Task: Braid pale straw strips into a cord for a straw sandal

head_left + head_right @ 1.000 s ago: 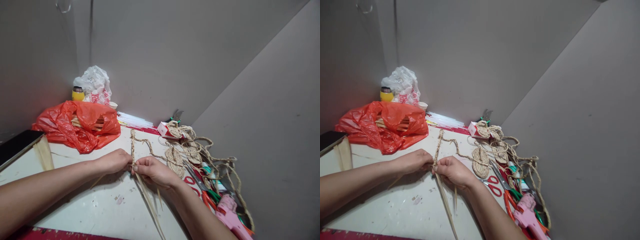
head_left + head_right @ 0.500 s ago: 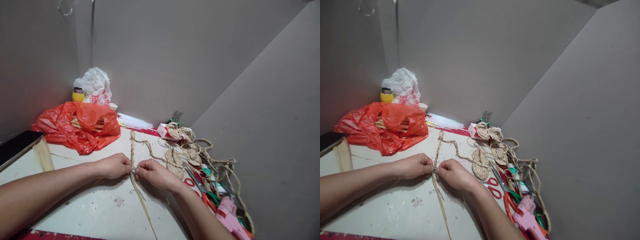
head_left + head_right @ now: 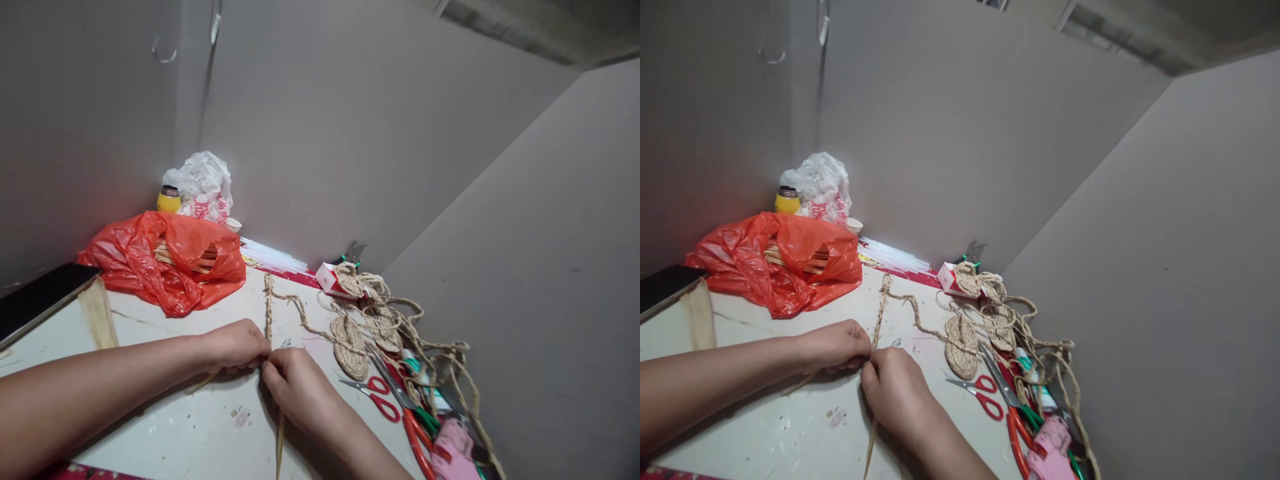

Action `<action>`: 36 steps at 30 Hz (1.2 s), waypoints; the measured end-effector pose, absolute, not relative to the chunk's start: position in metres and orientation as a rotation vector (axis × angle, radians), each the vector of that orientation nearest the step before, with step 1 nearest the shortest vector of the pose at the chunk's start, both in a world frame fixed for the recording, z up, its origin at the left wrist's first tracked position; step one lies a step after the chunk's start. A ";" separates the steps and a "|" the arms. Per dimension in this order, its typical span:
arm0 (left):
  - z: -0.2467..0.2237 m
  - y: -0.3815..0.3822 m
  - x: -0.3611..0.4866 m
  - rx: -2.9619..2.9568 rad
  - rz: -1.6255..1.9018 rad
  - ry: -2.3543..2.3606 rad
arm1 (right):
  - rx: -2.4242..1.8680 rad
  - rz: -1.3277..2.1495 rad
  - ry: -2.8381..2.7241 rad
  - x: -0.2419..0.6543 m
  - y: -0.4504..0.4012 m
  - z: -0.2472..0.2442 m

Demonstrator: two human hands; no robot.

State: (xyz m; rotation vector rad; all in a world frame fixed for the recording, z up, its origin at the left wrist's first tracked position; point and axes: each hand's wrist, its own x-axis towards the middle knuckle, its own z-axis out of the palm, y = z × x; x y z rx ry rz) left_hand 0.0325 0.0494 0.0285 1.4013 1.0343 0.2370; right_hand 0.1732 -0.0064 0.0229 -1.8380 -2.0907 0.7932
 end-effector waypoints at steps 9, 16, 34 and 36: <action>0.022 0.052 0.030 1.271 0.273 0.906 | -1.725 0.704 -2.341 0.178 -0.023 0.064; 0.025 0.054 0.026 1.223 0.268 0.768 | -1.567 1.028 -1.684 0.194 -0.001 0.056; 0.048 0.045 0.020 2.089 0.126 1.020 | -1.455 1.586 -1.107 0.173 0.002 0.021; 0.054 0.040 0.021 2.201 0.100 1.097 | -1.444 1.538 -1.074 0.170 0.000 0.019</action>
